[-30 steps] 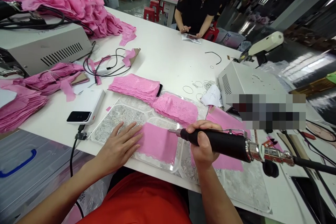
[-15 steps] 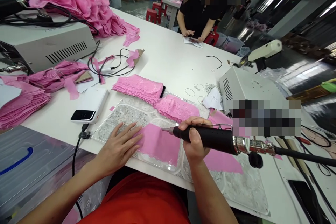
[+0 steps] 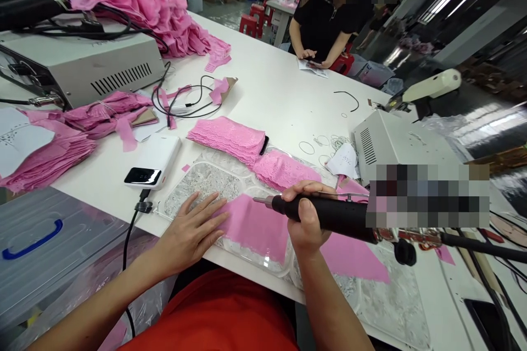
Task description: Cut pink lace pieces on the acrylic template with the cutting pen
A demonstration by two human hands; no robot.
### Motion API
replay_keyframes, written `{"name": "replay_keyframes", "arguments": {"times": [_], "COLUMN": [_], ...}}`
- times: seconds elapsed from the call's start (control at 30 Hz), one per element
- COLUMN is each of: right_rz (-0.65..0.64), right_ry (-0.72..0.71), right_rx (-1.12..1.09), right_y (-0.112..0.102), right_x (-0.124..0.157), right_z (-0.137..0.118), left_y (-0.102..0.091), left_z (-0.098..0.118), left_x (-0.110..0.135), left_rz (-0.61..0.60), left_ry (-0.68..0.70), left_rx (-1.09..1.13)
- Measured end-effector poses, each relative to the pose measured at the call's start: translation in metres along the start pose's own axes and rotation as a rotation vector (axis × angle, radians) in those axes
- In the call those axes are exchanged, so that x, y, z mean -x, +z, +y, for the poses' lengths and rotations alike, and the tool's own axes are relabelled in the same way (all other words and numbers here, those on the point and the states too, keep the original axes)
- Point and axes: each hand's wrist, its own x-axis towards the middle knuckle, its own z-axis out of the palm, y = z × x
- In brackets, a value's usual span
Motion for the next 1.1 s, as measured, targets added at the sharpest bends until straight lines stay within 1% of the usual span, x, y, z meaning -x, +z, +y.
{"name": "replay_keyframes", "arguments": {"times": [0.13,0.27,0.43,0.57,0.83,1.0,1.1], "right_rz": [-0.027,-0.032,-0.027,-0.045,-0.048,-0.037,-0.060], "right_ry": [0.035,0.052,0.068,0.050,0.036,0.051,0.095], "right_rx": [-0.036,-0.043,-0.034,-0.029,-0.004,-0.018,-0.022], "right_y": [0.014,0.021,0.021,0.019,0.018,0.021,0.025], "right_x": [-0.001,0.000,0.001,0.001,0.000,0.002,0.007], "right_z": [0.005,0.010,0.013,0.014,0.014,0.006,0.000], "left_y": [-0.005,-0.009,-0.013,-0.014,-0.015,-0.016,-0.017], "left_z": [0.000,0.000,0.000,0.000,0.001,0.002,0.002], "left_x": [0.007,0.016,0.024,0.027,0.031,0.035,0.038], "left_rz": [0.005,0.009,0.018,0.024,-0.008,0.003,0.013], "left_ry": [-0.005,-0.018,-0.037,-0.045,-0.060,-0.056,-0.059], "left_rx": [-0.004,-0.012,-0.007,-0.002,-0.002,-0.014,-0.019]}}
